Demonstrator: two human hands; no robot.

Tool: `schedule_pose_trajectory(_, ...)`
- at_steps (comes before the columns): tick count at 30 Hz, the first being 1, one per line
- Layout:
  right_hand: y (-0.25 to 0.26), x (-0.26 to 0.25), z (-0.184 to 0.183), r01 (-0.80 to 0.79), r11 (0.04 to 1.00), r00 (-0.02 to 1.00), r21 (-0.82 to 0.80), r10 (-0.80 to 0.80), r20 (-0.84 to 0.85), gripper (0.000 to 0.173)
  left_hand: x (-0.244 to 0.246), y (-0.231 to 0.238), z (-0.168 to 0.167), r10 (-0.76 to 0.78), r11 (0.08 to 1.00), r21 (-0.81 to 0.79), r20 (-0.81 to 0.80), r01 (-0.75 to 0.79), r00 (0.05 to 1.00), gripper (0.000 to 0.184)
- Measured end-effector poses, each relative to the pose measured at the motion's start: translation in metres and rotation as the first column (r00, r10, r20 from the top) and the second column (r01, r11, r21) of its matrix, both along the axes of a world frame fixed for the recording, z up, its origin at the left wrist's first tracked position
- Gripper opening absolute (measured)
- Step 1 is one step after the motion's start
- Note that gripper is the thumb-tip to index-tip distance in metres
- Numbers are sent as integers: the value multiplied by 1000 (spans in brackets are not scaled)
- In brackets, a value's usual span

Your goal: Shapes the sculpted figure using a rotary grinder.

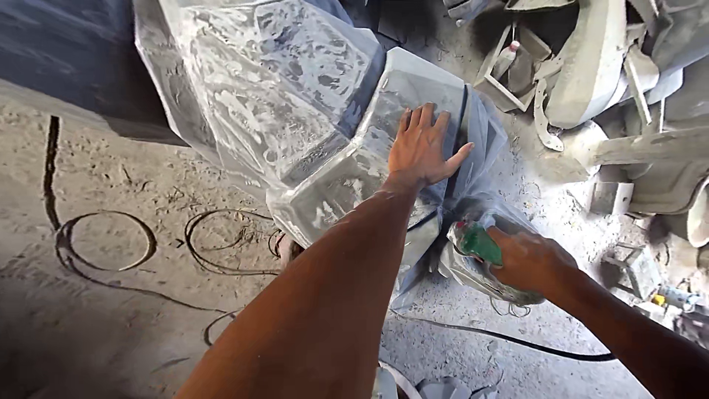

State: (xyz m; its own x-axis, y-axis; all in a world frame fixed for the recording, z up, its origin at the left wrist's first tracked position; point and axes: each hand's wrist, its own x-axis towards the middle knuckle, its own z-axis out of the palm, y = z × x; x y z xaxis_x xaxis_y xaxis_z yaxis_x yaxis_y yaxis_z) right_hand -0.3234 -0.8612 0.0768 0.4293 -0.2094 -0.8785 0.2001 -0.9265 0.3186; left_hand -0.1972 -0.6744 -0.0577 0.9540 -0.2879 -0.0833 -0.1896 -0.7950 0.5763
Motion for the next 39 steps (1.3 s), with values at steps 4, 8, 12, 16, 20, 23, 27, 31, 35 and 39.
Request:
schedule_pose_trajectory(4,8,11,3,-45,998,999,-42,44,-12,59,0,3,0,-1,999,-33,11,1,1000,87)
schedule_pose_trajectory(8,-5,33,0,-73,995,994,-63,78,78,55,0,1,1,-1,999,-53,21,2,1000,86)
schedule_pose_trajectory(12,-9,39,-6,-78,994,993,-73,84,78,53,1,2,1,20,996,-82,26,-17,999,85)
schedule_pose_trajectory(16,17,19,-2,-88,994,996,-71,87,-19,66,1,3,1,25,993,-113,19,-23,1000,84)
schedule_pose_trajectory(20,41,9,-6,-127,987,984,-102,112,-140,66,2,4,3,24,992,-124,14,-22,1000,83)
schedule_pose_trajectory(23,37,20,-6,-109,989,985,-95,95,-143,64,2,4,2,19,992,-128,12,-17,1000,83)
schedule_pose_trajectory(27,15,37,-5,-83,992,995,-97,76,-67,60,1,4,1,15,992,-123,15,-13,1000,81)
schedule_pose_trajectory(31,-11,56,-12,-48,994,999,-94,46,-22,57,1,4,3,13,993,-119,10,-12,1000,81)
schedule_pose_trajectory(35,-13,71,-14,-23,993,1000,-118,22,-17,56,1,4,2,12,994,-112,16,-10,1000,80)
schedule_pose_trajectory(39,-16,58,-12,-42,996,999,-79,43,14,56,1,3,2,17,995,-96,16,-15,1000,80)
